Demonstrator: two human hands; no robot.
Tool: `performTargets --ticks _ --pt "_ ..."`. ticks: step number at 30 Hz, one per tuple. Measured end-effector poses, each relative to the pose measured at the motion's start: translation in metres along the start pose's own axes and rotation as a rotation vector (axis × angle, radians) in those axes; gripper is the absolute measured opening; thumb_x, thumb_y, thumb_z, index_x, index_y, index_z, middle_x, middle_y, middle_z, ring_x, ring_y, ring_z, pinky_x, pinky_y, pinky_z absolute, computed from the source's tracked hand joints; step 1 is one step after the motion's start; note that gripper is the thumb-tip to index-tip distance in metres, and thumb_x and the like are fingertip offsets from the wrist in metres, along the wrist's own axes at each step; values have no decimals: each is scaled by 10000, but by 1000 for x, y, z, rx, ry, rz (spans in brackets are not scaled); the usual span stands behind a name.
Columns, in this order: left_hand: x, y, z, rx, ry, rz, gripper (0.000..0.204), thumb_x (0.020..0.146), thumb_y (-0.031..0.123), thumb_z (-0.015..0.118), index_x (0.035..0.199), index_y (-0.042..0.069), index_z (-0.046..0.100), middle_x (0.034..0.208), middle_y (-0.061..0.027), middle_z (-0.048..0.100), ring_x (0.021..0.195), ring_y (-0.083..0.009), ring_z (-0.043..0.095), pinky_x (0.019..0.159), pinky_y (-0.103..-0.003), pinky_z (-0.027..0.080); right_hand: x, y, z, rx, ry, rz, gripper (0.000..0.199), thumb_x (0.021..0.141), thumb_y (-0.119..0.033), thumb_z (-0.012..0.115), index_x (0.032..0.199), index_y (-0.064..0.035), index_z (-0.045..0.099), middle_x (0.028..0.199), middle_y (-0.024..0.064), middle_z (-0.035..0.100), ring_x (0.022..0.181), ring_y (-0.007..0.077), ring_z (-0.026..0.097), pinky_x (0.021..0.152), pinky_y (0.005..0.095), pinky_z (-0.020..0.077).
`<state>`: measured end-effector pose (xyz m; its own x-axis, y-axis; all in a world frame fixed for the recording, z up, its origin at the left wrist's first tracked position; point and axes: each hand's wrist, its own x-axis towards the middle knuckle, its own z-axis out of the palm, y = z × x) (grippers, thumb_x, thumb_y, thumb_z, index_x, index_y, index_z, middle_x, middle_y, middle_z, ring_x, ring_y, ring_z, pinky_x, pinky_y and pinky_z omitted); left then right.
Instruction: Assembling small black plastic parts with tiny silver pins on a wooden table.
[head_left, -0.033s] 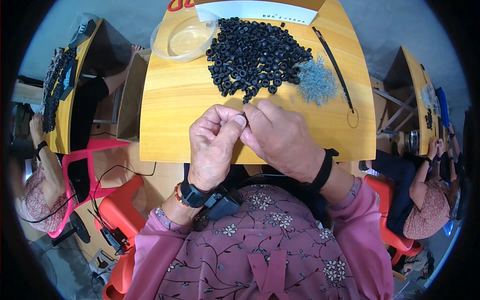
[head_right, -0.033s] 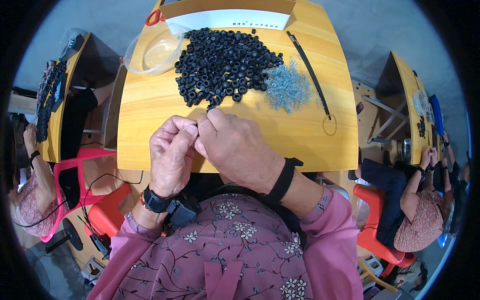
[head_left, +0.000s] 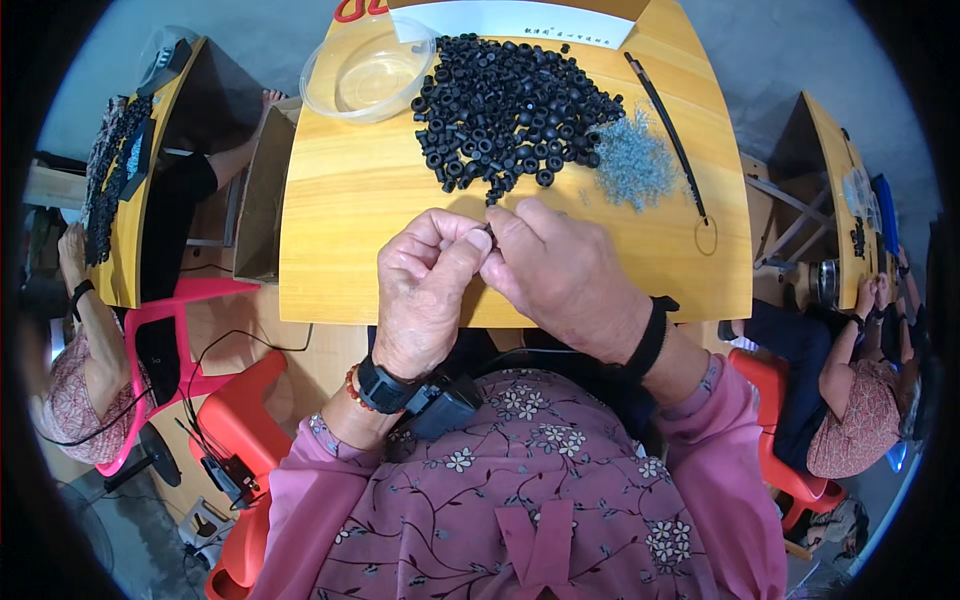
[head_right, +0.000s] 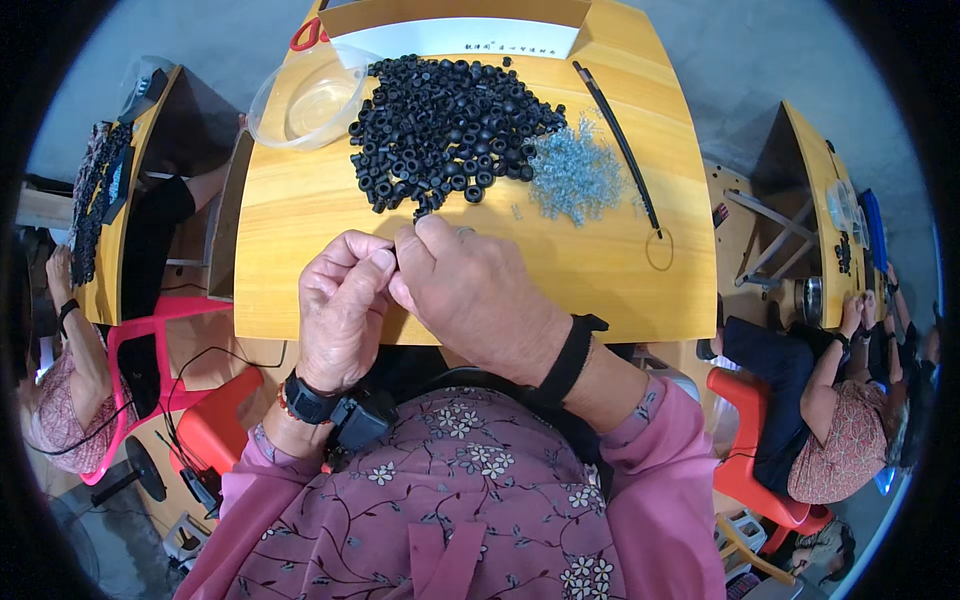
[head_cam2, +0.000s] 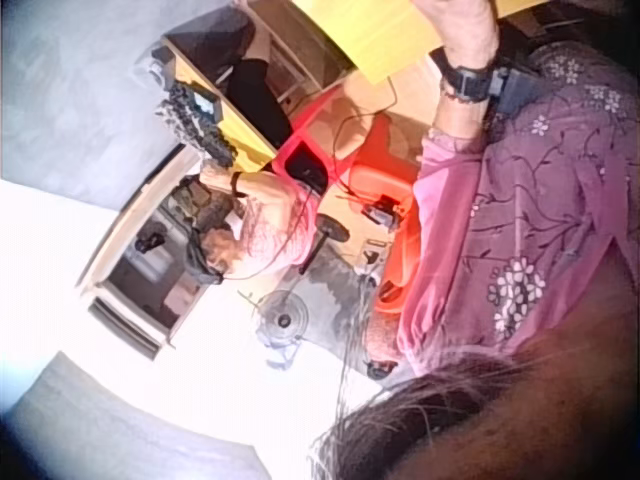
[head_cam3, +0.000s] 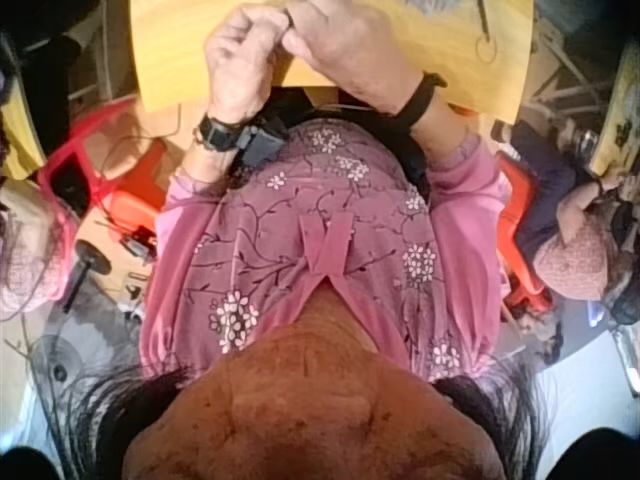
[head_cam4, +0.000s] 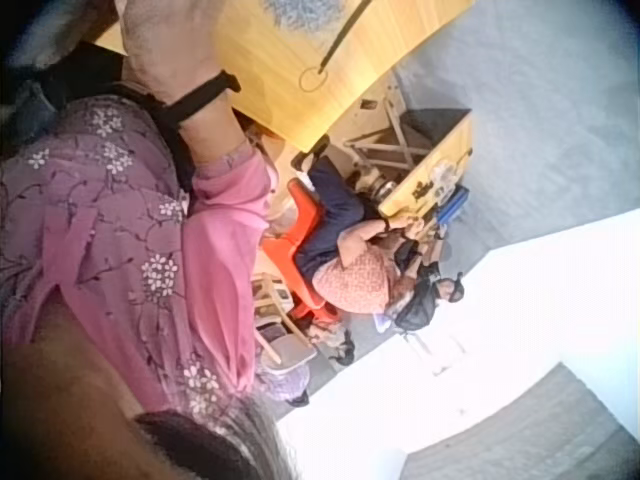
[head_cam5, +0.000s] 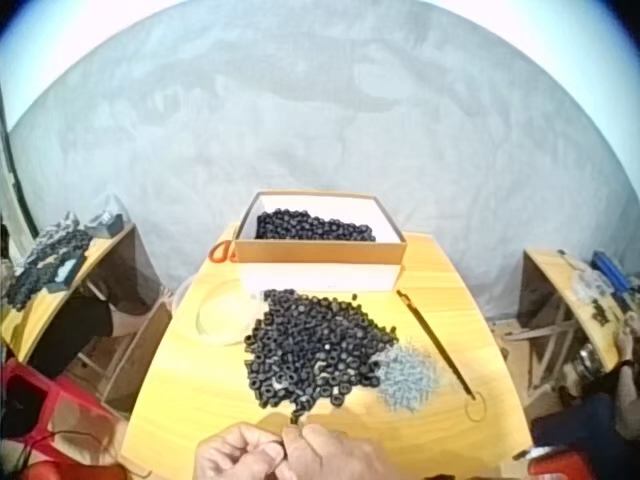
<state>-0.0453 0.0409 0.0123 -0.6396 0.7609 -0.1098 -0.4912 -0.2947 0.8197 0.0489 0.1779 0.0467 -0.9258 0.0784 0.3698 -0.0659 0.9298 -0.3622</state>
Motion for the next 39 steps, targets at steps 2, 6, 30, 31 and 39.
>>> performTargets --ticks 2,6,30,31,39 --pt "1 -3 -4 -72 -19 -24 80 979 43 584 994 -27 619 896 -83 691 793 -116 645 763 -263 530 -2 4 -2 21 -27 -3 251 868 -216 687 995 -37 564 874 98 540 713 265 634 585 379 506" --pt "3 -7 -3 -231 -48 -61 92 988 54 573 1000 -25 619 903 -94 694 801 -137 662 796 -288 546 -1 7 -6 49 -60 -8 251 894 -207 669 1030 -29 557 890 108 548 733 289 634 606 394 516" --pt "13 -3 -15 -247 -212 -210 127 979 95 620 1028 -22 608 923 -119 700 777 -153 668 724 -273 563 8 38 -10 642 3 -19 170 852 -48 683 1020 -58 662 813 106 589 713 271 611 611 370 483" --pt "13 -3 -15 -240 -204 -195 127 978 94 623 1026 -22 609 921 -121 701 778 -154 669 725 -277 565 8 39 -9 645 -4 -31 167 847 -47 685 1011 -60 660 804 107 585 712 275 606 609 373 480" --pt "5 -7 -4 -143 -105 -144 150 993 123 603 1024 -24 591 897 -122 681 772 -179 681 715 -302 572 1 31 -14 524 3 -68 80 850 -26 659 888 -32 590 774 111 486 698 299 548 590 386 463"
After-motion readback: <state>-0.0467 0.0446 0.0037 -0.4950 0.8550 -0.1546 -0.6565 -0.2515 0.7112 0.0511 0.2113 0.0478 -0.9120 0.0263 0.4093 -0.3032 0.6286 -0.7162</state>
